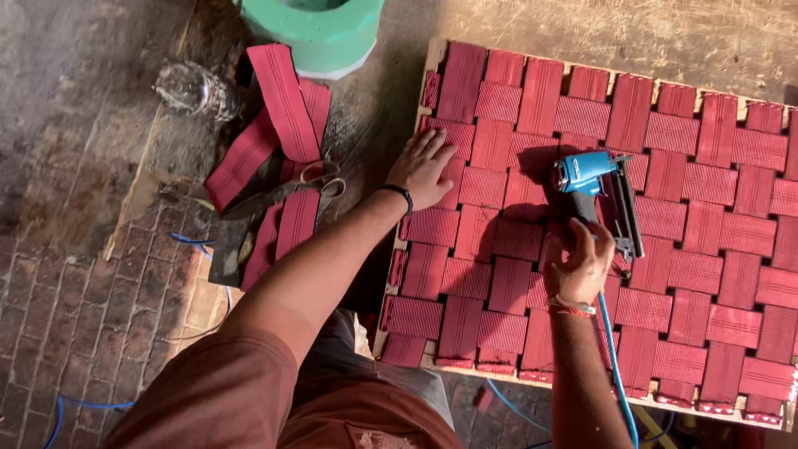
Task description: The person staples red webbing straps onto a wooden frame using a pneumatic nail gun, then lays a yellow foam sheet over the woven webbing and trims its edges with a knife. They then apply adhesive with a spray gun and handle an adhesive can near the foam panel.
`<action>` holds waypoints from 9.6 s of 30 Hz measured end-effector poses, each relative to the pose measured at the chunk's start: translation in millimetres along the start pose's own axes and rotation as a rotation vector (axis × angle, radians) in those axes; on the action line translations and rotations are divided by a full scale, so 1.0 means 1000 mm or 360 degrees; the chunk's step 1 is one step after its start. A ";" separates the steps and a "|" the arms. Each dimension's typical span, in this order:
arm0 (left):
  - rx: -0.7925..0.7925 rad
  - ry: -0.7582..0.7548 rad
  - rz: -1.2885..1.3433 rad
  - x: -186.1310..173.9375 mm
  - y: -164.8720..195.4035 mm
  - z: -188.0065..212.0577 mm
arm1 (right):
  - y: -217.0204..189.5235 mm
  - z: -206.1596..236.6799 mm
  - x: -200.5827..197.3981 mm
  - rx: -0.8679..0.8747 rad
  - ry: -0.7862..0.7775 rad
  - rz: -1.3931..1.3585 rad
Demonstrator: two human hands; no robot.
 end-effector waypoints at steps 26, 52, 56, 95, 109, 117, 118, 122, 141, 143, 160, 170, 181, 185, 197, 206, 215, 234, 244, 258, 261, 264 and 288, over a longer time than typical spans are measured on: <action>-0.0483 -0.0356 0.1675 0.156 0.017 0.383 | -0.209 0.262 -0.039 0.1266 -0.0483 -0.1586; -0.0978 -0.0753 0.2598 0.147 -0.019 0.290 | -0.278 0.343 0.006 0.1225 -0.0463 -0.1147; -0.0870 -0.0926 0.2684 0.155 -0.030 0.287 | -0.284 0.323 0.017 0.1063 -0.0420 -0.1028; -0.0741 0.0046 0.2374 0.276 -0.026 0.304 | -0.182 0.186 -0.005 -0.0246 -0.0408 0.0008; 0.0164 -0.0043 0.2034 0.272 -0.025 0.316 | -0.234 0.239 0.085 0.1077 0.0277 -0.2008; -0.0209 -0.0958 0.2207 0.222 -0.073 0.294 | -0.245 0.239 0.072 0.0991 0.0424 -0.1804; -0.0291 -0.1003 0.2302 0.217 -0.061 0.290 | -0.241 0.239 0.074 0.1029 0.0334 -0.1634; -0.0536 -0.0973 0.2444 0.189 -0.032 0.298 | -0.237 0.244 0.076 0.1123 0.0253 -0.1685; -0.0845 -0.0718 0.2647 0.203 0.008 0.298 | -0.231 0.307 -0.029 0.0485 -0.0487 -0.0662; -0.0798 -0.0630 0.2550 0.195 0.008 0.300 | -0.224 0.271 -0.076 0.0143 -0.0298 -0.0614; -0.0823 -0.0008 0.2467 0.205 0.018 0.333 | -0.204 0.125 0.014 -0.0653 -0.1388 0.0418; -0.0772 0.0079 0.2579 0.234 0.023 0.365 | -0.217 0.124 0.000 -0.0589 -0.1525 0.0510; -0.0156 -0.0046 0.2655 0.264 -0.017 0.313 | -0.220 0.125 -0.009 -0.0528 -0.1594 0.0354; -0.0356 -0.0195 0.2386 0.253 -0.032 0.289 | -0.211 0.119 -0.008 -0.0637 -0.1486 0.0053; -0.0241 -0.0387 0.1904 0.244 -0.035 0.294 | -0.031 -0.065 0.006 0.0039 -0.0622 0.0305; -0.0665 -0.0887 0.2103 0.254 -0.038 0.303 | -0.063 -0.036 0.010 0.0546 -0.1024 0.0246; -0.0457 -0.0733 0.1875 0.287 -0.046 0.292 | -0.178 0.211 -0.104 0.0622 -0.0594 -0.0609; -0.0060 -0.0374 0.1418 0.277 -0.046 0.281 | -0.226 0.236 -0.068 0.1304 -0.0914 -0.0922; -0.0343 -0.0769 0.1601 0.256 -0.040 0.287 | -0.242 0.225 -0.064 0.1167 -0.1085 -0.0660; 0.0132 -0.0140 0.1405 0.265 -0.043 0.279 | -0.257 0.226 -0.047 0.1043 -0.1144 -0.0715; -0.0170 -0.0543 0.1612 0.256 -0.040 0.284 | -0.256 0.225 -0.050 0.0973 -0.1145 -0.0629; -0.0634 -0.0959 0.1899 0.241 -0.037 0.293 | -0.250 0.233 -0.060 0.1298 -0.1104 -0.0771; -0.0149 0.0691 0.0997 0.073 -0.031 0.295 | 0.013 0.050 -0.135 -0.0522 -0.0855 0.0377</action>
Point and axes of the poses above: each hand's wrist, its own z-axis away from the middle knuckle, its own x-axis out of the palm, y = z × x, the point moved 3 cm from there along -z, towards the middle knuckle, and after that the axes turned 12 degrees about -x, right-handed, at the moved point
